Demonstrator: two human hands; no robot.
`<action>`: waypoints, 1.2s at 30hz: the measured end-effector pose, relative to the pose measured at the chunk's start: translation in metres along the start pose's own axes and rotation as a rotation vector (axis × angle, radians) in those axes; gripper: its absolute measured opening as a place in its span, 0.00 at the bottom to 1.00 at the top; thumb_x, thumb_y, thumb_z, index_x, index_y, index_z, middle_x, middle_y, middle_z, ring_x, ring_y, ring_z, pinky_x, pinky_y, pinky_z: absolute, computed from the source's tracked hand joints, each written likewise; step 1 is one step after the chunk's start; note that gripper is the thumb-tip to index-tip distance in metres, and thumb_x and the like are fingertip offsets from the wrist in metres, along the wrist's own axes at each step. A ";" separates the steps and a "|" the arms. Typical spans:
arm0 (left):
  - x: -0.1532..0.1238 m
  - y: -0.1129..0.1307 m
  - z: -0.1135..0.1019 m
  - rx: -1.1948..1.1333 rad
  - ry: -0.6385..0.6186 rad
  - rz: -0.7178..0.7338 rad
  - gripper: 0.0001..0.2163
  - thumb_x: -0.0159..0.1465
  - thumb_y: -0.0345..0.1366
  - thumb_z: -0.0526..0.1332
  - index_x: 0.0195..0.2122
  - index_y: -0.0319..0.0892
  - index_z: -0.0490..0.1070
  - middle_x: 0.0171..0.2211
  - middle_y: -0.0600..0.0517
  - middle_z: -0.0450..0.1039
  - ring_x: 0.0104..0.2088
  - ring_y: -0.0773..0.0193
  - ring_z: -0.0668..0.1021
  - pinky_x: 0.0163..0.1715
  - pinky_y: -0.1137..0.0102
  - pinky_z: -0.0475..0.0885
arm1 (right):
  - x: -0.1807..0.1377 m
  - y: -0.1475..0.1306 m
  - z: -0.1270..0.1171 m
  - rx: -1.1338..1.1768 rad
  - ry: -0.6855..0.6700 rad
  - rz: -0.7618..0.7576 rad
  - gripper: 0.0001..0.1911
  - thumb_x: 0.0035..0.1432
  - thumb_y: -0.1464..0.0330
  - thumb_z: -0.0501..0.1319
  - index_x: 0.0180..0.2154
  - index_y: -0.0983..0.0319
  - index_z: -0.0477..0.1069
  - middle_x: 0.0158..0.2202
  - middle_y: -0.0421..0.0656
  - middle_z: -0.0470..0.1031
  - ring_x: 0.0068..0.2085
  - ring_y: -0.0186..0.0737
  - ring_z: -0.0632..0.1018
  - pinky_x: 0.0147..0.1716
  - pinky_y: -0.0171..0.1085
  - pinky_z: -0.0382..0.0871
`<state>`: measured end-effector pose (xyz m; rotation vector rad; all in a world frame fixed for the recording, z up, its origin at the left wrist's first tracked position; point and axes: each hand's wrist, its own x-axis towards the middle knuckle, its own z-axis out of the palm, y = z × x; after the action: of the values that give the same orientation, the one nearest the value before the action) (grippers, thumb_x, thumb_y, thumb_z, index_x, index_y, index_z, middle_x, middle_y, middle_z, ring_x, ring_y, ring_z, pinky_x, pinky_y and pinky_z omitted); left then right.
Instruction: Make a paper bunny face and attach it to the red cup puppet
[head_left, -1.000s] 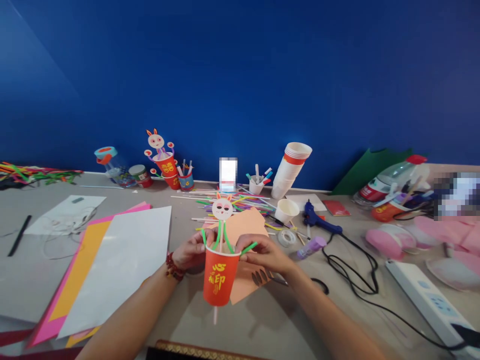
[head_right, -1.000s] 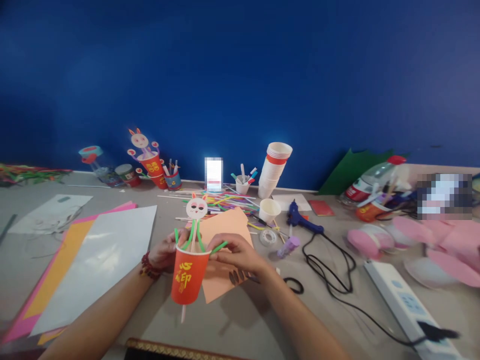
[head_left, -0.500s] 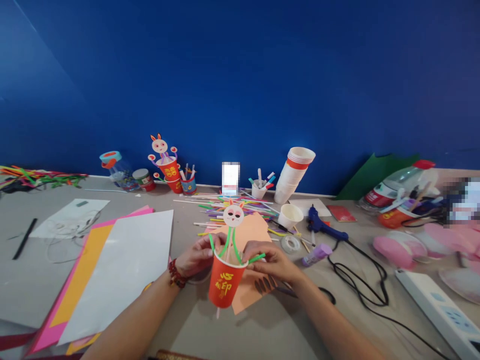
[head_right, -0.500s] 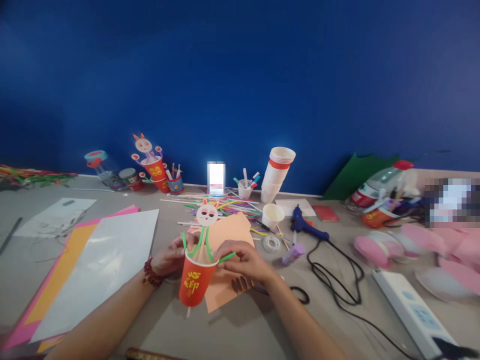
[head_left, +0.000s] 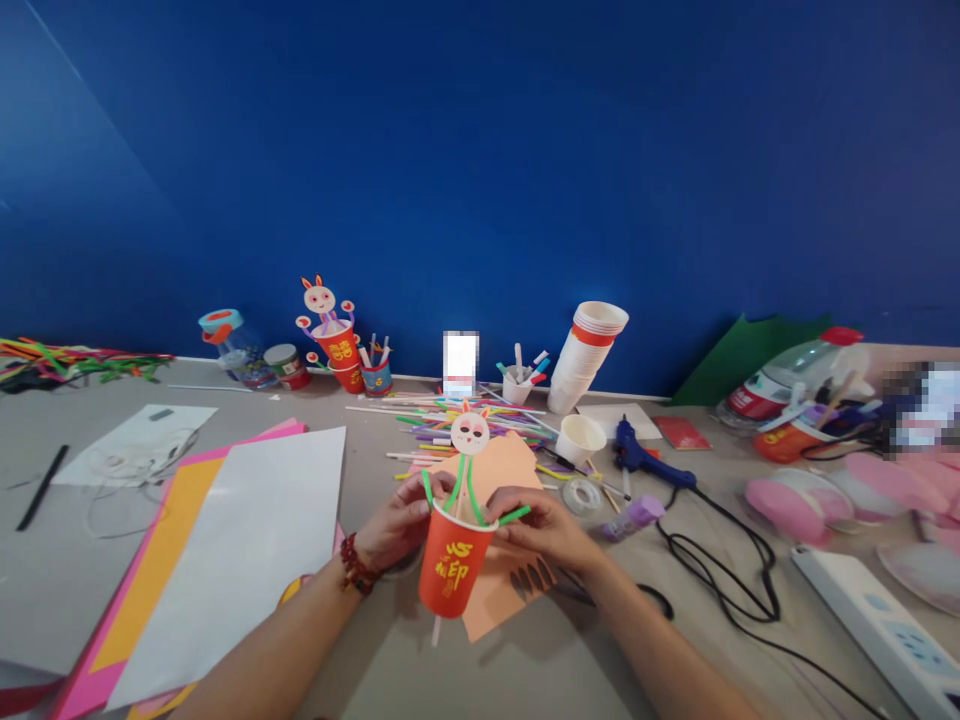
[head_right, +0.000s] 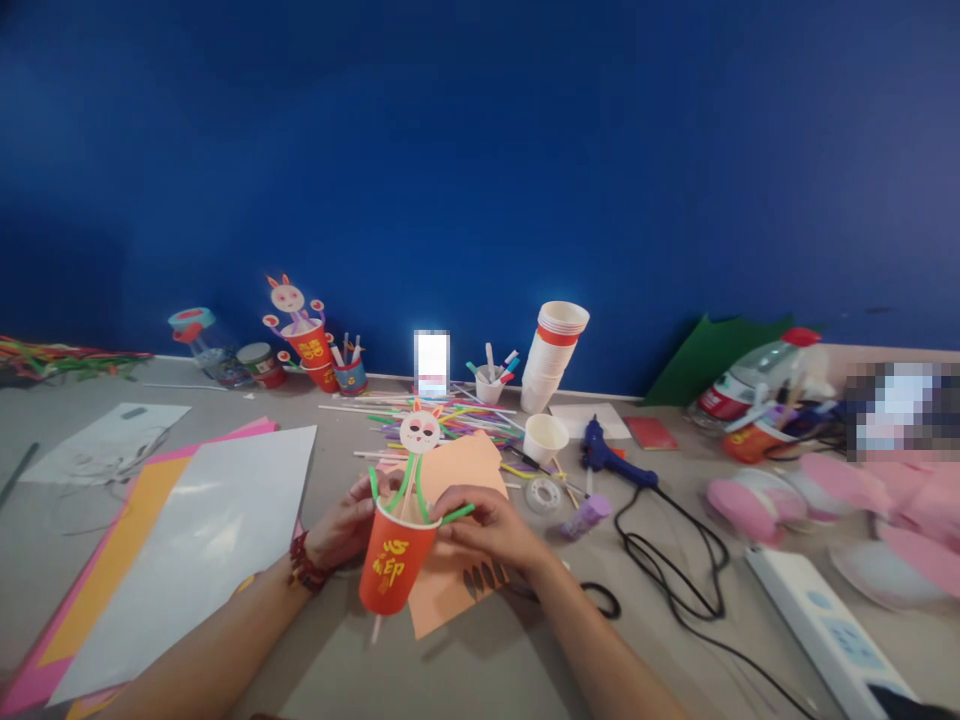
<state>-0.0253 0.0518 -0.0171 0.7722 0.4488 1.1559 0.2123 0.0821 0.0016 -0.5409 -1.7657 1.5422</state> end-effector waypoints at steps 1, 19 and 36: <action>0.000 -0.001 -0.001 -0.002 0.002 -0.002 0.08 0.54 0.37 0.72 0.33 0.43 0.77 0.44 0.52 0.73 0.41 0.61 0.76 0.44 0.66 0.68 | 0.000 0.001 0.000 0.005 0.000 0.002 0.11 0.58 0.61 0.68 0.38 0.61 0.79 0.36 0.43 0.77 0.39 0.38 0.77 0.41 0.34 0.68; 0.000 -0.005 0.005 0.027 0.016 0.032 0.14 0.59 0.44 0.68 0.44 0.44 0.77 0.47 0.47 0.76 0.45 0.55 0.78 0.46 0.64 0.71 | 0.001 0.007 -0.001 0.058 0.052 0.027 0.12 0.56 0.61 0.69 0.39 0.62 0.79 0.38 0.45 0.77 0.39 0.39 0.77 0.39 0.34 0.69; -0.004 0.003 0.009 0.275 0.085 0.032 0.34 0.54 0.38 0.72 0.62 0.48 0.64 0.59 0.45 0.69 0.58 0.47 0.71 0.55 0.60 0.68 | 0.004 -0.001 -0.003 -0.013 0.186 0.023 0.21 0.59 0.62 0.67 0.52 0.59 0.70 0.41 0.45 0.76 0.42 0.41 0.78 0.41 0.38 0.73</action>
<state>-0.0221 0.0452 -0.0093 0.9726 0.6784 1.1736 0.2121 0.0866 0.0034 -0.6903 -1.6338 1.4479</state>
